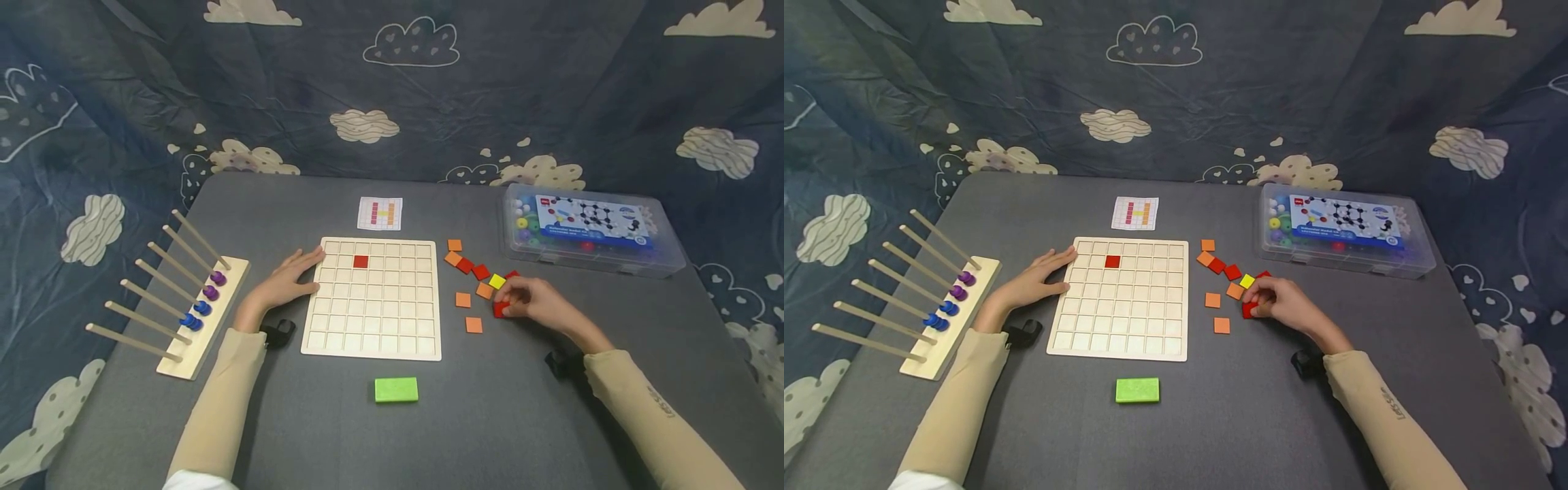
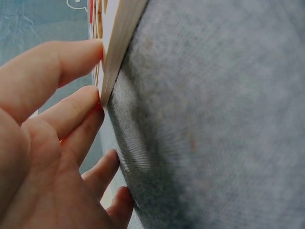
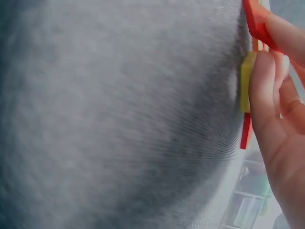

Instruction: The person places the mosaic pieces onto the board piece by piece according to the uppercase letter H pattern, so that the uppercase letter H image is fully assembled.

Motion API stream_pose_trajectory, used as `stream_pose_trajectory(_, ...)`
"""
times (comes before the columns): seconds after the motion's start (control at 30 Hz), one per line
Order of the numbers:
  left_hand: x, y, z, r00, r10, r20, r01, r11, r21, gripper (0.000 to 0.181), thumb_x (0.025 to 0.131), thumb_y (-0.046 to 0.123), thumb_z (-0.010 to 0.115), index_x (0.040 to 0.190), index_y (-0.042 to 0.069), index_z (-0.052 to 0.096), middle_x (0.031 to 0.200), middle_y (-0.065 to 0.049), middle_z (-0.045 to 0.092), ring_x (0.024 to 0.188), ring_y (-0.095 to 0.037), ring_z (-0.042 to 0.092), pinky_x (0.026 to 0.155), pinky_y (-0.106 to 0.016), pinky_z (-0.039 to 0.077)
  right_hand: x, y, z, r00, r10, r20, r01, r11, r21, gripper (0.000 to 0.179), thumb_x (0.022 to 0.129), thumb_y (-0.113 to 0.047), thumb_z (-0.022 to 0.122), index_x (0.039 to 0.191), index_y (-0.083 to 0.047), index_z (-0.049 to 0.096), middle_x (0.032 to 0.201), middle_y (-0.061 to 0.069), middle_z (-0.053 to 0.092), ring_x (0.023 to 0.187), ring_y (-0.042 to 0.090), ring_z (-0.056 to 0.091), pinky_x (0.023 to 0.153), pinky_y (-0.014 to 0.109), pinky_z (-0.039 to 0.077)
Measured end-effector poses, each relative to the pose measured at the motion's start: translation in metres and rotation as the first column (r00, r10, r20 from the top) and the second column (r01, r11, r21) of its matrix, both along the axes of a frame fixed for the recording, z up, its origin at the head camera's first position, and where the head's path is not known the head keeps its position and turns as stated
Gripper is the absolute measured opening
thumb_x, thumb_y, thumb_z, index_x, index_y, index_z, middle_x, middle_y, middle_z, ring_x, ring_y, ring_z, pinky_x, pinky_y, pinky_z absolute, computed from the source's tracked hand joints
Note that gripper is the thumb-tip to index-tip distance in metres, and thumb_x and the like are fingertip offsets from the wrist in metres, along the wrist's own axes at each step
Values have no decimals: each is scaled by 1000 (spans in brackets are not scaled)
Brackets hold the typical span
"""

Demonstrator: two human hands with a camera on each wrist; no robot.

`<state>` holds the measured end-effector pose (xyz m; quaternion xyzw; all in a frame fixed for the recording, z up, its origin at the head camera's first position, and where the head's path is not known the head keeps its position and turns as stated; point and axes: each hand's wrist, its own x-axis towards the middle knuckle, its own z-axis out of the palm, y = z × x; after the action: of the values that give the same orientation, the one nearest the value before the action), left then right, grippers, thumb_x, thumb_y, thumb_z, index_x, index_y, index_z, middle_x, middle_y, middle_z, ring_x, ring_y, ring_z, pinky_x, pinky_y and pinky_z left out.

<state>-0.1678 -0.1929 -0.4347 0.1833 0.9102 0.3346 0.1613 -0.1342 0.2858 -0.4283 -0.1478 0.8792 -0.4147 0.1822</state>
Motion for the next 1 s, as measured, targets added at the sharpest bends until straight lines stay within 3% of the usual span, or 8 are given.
stream_pose_trajectory(0.2,0,0,0,1000,0,-1,0,1000,-4,68,93,18,60,150,1,26,155,-19,20,142,-43,3,106,-66,2,-4,0,6,997,-10,76,17,996,-93,14,86,0,65,100,2,65,88,13,59,75,20,54,62,28,48)
stream_pose_trajectory(0.37,0,0,0,1000,-1,3,1,1000,-11,68,93,17,60,150,1,27,155,-19,20,142,-43,3,106,-65,2,-12,-15,15,993,-15,116,33,989,-146,18,89,-5,65,104,3,64,95,15,63,79,19,57,70,29,51)
stream_pose_trajectory(0.77,0,1,0,1000,9,6,-9,1000,1,68,93,18,60,150,1,27,156,-17,20,142,-42,2,107,-64,2,-45,-90,23,994,71,81,-48,966,-254,17,88,-3,63,104,3,65,97,13,64,77,22,61,75,38,54)
stream_pose_trajectory(1.0,0,1,0,1000,19,1,-19,1000,0,68,92,18,60,149,1,28,156,-16,20,142,-41,3,107,-65,2,-60,-140,22,988,123,95,-92,955,-282,16,87,-1,61,102,2,66,96,12,64,77,19,61,76,35,51)
